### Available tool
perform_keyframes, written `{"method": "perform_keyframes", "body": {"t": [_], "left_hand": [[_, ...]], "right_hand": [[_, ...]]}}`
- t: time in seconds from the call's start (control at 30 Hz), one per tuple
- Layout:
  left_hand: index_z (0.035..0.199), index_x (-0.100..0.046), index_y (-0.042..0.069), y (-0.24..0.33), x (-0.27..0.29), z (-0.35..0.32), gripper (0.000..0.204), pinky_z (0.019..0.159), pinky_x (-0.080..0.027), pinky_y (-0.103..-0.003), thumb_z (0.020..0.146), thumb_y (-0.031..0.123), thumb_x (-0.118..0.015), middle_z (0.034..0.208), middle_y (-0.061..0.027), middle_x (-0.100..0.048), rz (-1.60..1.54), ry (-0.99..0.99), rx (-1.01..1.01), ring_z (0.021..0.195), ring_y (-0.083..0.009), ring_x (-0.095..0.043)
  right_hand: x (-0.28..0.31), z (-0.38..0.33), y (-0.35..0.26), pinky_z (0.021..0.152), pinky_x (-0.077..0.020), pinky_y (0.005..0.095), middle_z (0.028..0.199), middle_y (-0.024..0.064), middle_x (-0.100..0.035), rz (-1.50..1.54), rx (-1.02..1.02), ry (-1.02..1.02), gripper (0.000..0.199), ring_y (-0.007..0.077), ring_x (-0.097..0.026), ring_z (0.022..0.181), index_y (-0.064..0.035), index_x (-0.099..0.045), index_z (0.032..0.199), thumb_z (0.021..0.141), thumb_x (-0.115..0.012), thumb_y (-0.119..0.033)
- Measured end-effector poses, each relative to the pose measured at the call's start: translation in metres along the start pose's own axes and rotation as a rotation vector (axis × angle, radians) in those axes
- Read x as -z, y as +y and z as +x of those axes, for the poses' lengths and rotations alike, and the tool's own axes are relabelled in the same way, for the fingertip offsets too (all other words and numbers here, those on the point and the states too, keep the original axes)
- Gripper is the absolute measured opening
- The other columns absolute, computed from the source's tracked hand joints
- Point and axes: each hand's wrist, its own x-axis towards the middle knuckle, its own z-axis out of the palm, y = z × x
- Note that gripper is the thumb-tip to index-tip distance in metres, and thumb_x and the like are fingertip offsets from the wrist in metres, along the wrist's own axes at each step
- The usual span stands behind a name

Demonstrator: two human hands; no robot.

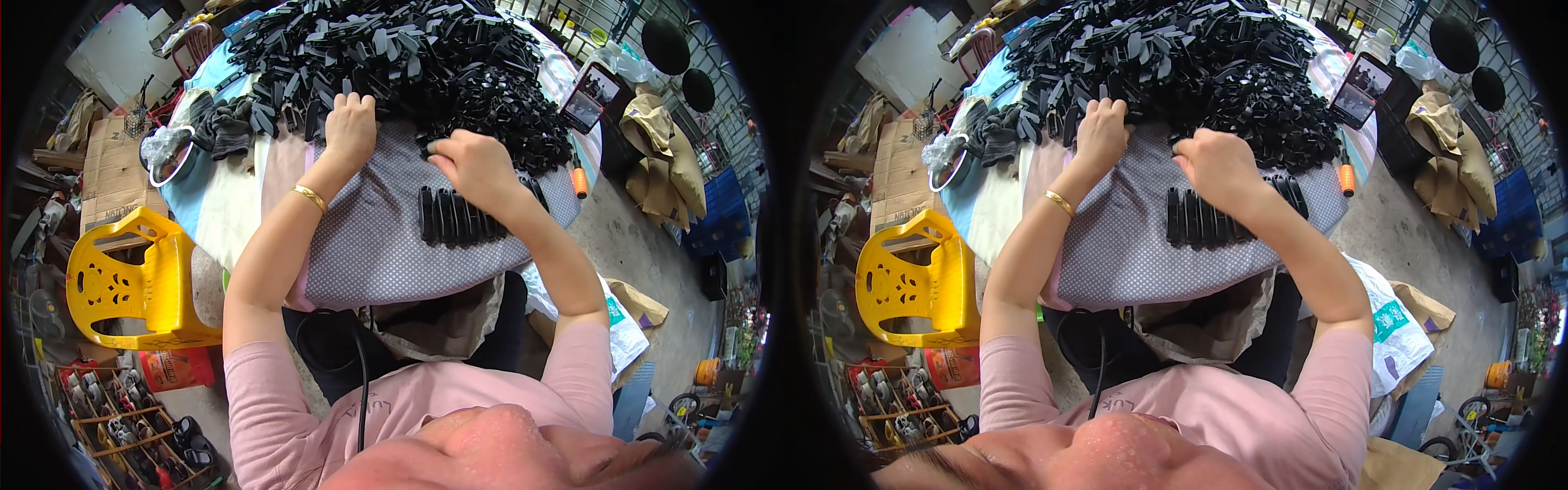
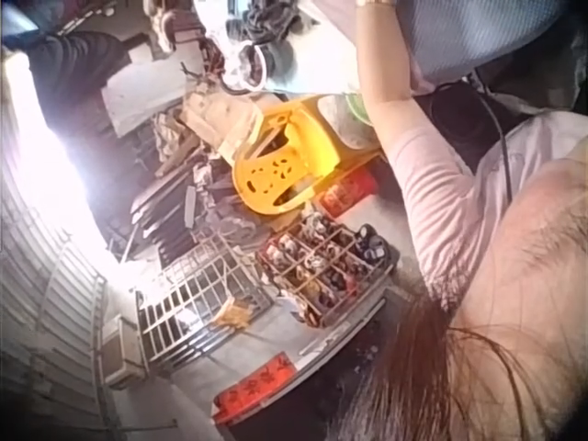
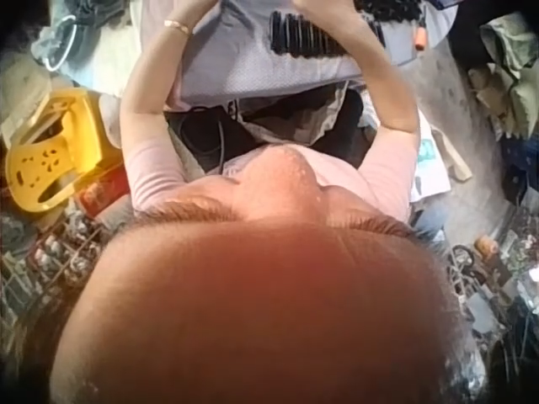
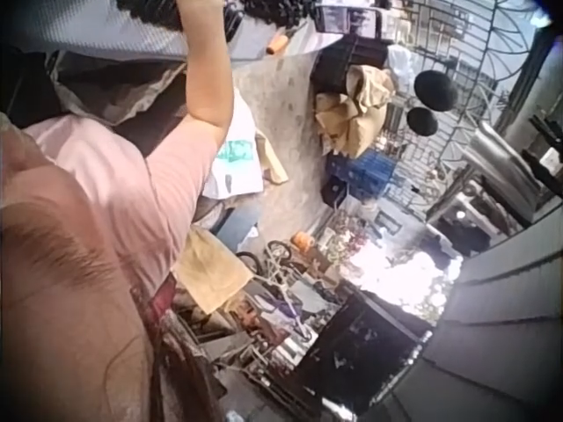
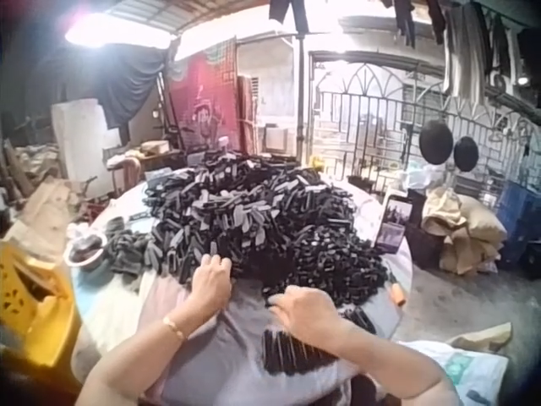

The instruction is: Assembling small black plastic components by hand and using a small hand tool.

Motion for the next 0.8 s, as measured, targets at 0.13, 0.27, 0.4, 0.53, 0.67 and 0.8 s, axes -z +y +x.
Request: {"method": "perform_keyframes", "body": {"t": [0.13, 0.27, 0.4, 0.53, 0.67, 0.8], "left_hand": [[0.087, -0.054, 0.002, 0.007, 0.019, -0.007, 0.027, 0.077, -0.046, -0.038, 0.067, 0.011, -0.069, 0.085, -0.0137, -0.059, -0.112, -0.104, -0.002, 0.087, -0.0304, -0.055], [0.104, -0.057, 0.001, 0.004, 0.03, -0.014, 0.032, 0.073, -0.049, -0.036, 0.074, 0.011, -0.063, 0.09, -0.0165, -0.063, -0.41, -0.12, 0.121, 0.081, -0.032, -0.061], [0.111, -0.054, -0.003, 0.002, 0.035, -0.007, 0.03, 0.065, -0.05, -0.025, 0.087, 0.015, -0.053, 0.091, -0.012, -0.064, -1.352, -0.485, 0.504, 0.074, -0.0177, -0.064], [0.118, -0.05, -0.001, 0.002, 0.042, -0.006, 0.031, 0.064, -0.05, -0.023, 0.09, 0.01, -0.047, 0.096, -0.0104, -0.062, -1.904, -0.637, 0.556, 0.072, -0.0133, -0.061], [0.11, -0.057, 0.004, 0.014, 0.052, -0.013, 0.025, 0.063, -0.052, -0.023, 0.088, 0.014, -0.052, 0.091, -0.004, -0.061, -2.018, -0.637, 0.554, 0.067, -0.0097, -0.057], [0.108, -0.057, -0.001, 0.016, 0.055, -0.013, 0.028, 0.065, -0.053, -0.023, 0.09, 0.021, -0.052, 0.092, -0.0068, -0.061, -2.149, -0.703, 0.477, 0.07, -0.0137, -0.061]], "right_hand": [[-0.019, 0.015, 0.014, 0.062, -0.049, 0.0351, 0.079, 0.0074, -0.058, -0.146, -0.013, -0.179, 0.017, 0.0258, -0.06, 0.07, -0.0099, -0.068, 0.088, 0.078, -0.063, -0.023], [-0.028, 0.018, 0.019, 0.063, -0.0494, 0.0356, 0.079, 0.0074, -0.058, -0.212, 0.093, -0.206, 0.017, 0.0253, -0.06, 0.071, -0.0085, -0.067, 0.086, 0.077, -0.063, -0.022], [-0.015, 0.018, 0.018, 0.061, -0.0496, 0.0316, 0.079, 0.0101, -0.062, 0.024, 0.068, 0.058, 0.015, 0.024, -0.062, 0.068, -0.0044, -0.066, 0.087, 0.076, -0.064, -0.014], [0.008, 0.018, 0.01, 0.06, -0.0496, 0.0264, 0.078, 0.01, -0.063, 0.387, -0.034, 0.339, 0.016, 0.0213, -0.061, 0.065, -0.0014, -0.066, 0.09, 0.074, -0.065, -0.002], [0.019, 0.021, 0.006, 0.061, -0.0499, 0.0252, 0.083, 0.0095, -0.063, 0.17, 0.315, 0.457, 0.011, 0.0192, -0.062, 0.068, 0.0, -0.064, 0.086, 0.076, -0.065, -0.001], [0.006, 0.011, -0.002, 0.058, -0.049, 0.0245, 0.083, 0.0099, -0.062, 0.327, 0.172, 0.337, 0.01, 0.017, -0.061, 0.066, 0.0008, -0.062, 0.086, 0.077, -0.064, 0.0]]}}
